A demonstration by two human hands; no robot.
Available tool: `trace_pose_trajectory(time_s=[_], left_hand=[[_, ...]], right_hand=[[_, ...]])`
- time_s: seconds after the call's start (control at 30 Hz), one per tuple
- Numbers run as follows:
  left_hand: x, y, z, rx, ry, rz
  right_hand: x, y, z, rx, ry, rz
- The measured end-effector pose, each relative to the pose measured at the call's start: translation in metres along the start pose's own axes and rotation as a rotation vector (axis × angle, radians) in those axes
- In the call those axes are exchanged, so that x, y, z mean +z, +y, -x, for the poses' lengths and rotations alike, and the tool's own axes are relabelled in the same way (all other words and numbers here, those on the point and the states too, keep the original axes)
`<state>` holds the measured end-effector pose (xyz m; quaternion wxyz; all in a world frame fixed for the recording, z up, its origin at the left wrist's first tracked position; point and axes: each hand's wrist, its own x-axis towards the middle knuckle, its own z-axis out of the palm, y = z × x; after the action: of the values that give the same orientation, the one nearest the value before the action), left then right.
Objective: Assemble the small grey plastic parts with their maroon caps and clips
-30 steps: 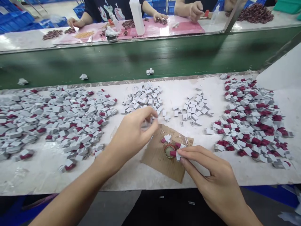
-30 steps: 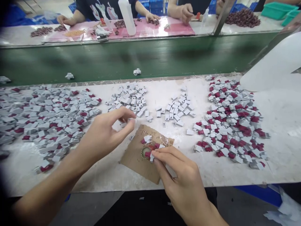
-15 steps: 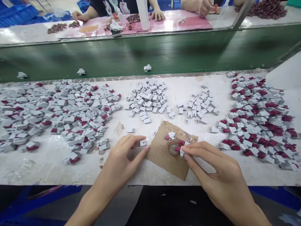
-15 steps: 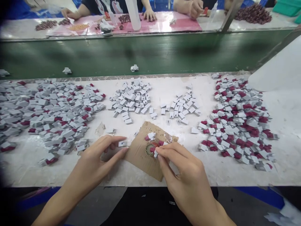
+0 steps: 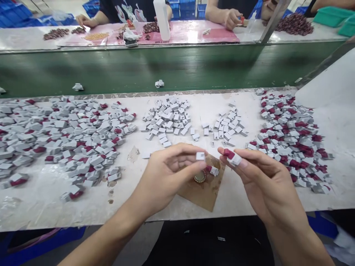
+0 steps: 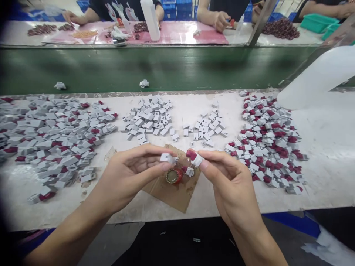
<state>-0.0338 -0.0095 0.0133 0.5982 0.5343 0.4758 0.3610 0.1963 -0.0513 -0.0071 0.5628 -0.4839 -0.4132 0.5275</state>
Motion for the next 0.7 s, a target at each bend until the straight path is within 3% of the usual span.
trace_pose_trajectory(time_s=[0.1,0.23,0.4,0.7], left_hand=[[0.014,0.006,-0.018,-0.044,-0.08,0.093],[0.021,0.003,-0.03,-0.062,-0.103,0.138],[0.025,-0.001,-0.034,-0.131,-0.196,0.238],[0.025,-0.001,-0.036,-0.132,-0.221,0.274]], right_hand=[[-0.003,0.001,-0.008,0.056,0.011,-0.126],[-0.006,0.003,-0.012,0.086,0.02,-0.207],[-0.008,0.007,-0.011,0.092,0.092,-0.154],[-0.009,0.009,-0.011,0.082,0.095,-0.088]])
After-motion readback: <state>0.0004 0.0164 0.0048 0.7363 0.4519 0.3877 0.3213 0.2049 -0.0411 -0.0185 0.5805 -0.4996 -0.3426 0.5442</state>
